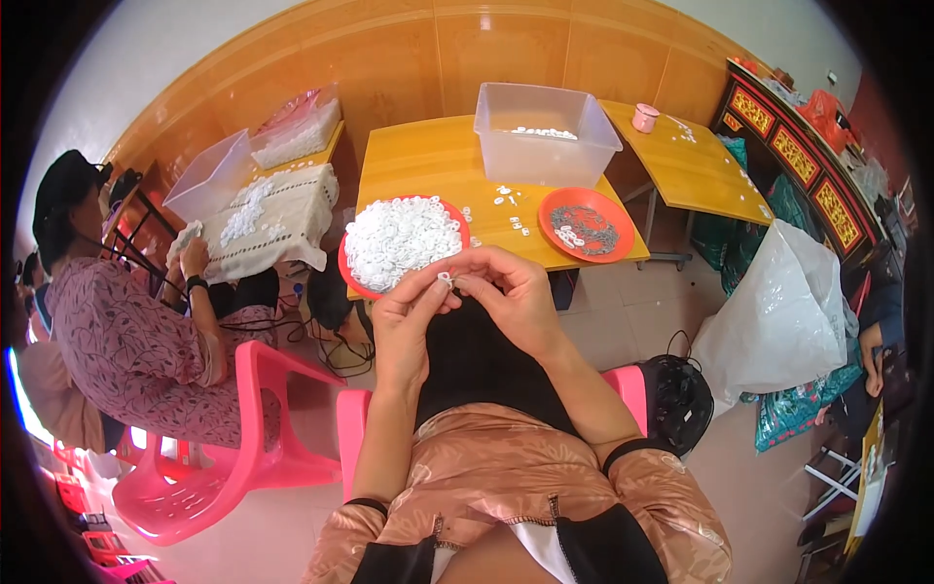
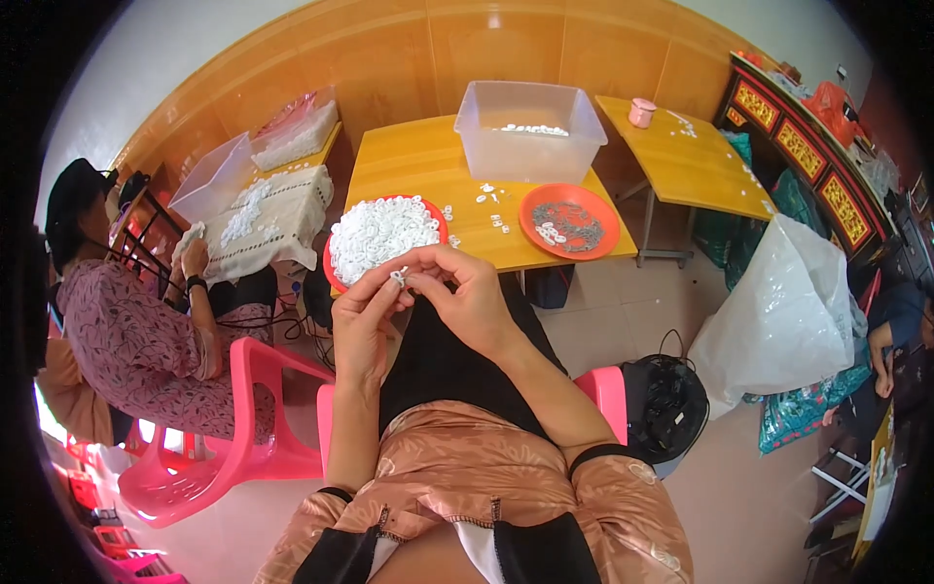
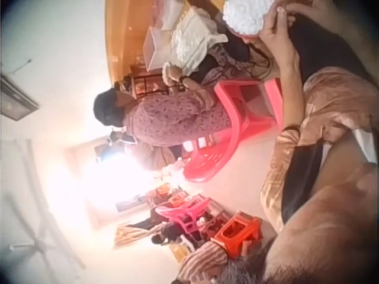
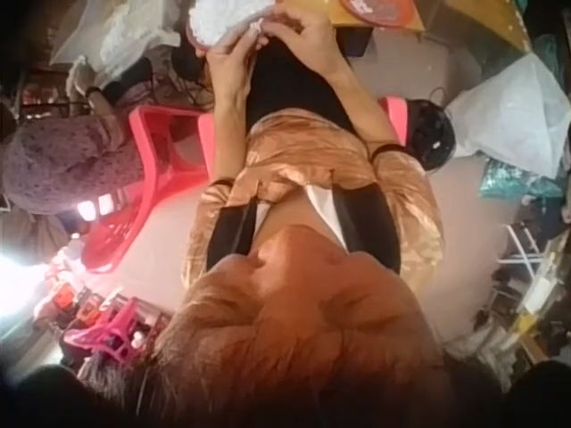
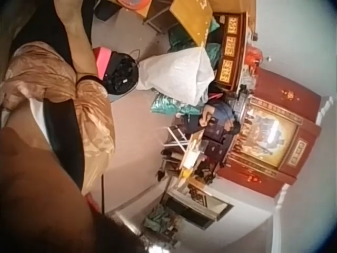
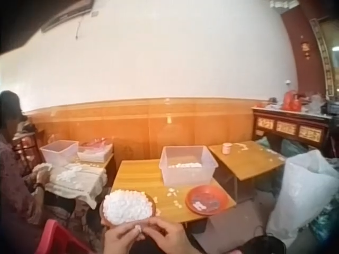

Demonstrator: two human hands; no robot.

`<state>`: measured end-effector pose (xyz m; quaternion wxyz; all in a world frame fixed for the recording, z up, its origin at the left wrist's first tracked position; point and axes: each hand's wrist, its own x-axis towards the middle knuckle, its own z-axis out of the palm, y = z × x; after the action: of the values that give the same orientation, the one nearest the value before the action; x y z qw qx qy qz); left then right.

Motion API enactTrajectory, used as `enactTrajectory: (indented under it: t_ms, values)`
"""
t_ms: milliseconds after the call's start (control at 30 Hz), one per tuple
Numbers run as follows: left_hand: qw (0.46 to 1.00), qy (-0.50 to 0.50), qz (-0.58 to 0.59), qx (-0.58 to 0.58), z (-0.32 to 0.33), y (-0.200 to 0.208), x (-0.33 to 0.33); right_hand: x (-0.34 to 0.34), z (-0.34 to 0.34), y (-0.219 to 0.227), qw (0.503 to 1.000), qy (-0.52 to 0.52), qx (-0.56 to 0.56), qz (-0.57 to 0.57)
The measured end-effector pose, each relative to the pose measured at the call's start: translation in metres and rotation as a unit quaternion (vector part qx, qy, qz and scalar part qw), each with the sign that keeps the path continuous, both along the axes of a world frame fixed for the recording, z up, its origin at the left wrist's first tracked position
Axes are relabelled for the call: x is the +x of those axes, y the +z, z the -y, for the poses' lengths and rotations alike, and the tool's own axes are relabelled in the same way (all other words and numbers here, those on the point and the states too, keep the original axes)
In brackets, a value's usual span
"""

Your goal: Assembling small metal pins into white plastic rings at a workshop table.

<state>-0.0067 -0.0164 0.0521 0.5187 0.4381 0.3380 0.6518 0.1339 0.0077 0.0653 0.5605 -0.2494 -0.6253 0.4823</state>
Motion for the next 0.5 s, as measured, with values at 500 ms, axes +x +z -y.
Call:
enactTrajectory:
  t_ms: [500]
  values:
    - [0.994, 0.045, -0.077, 0.066, 0.0042, 0.0052, 0.0014, -0.0037, 0.0067, 0.0026, 0.982, -0.115, 0.130, 0.079]
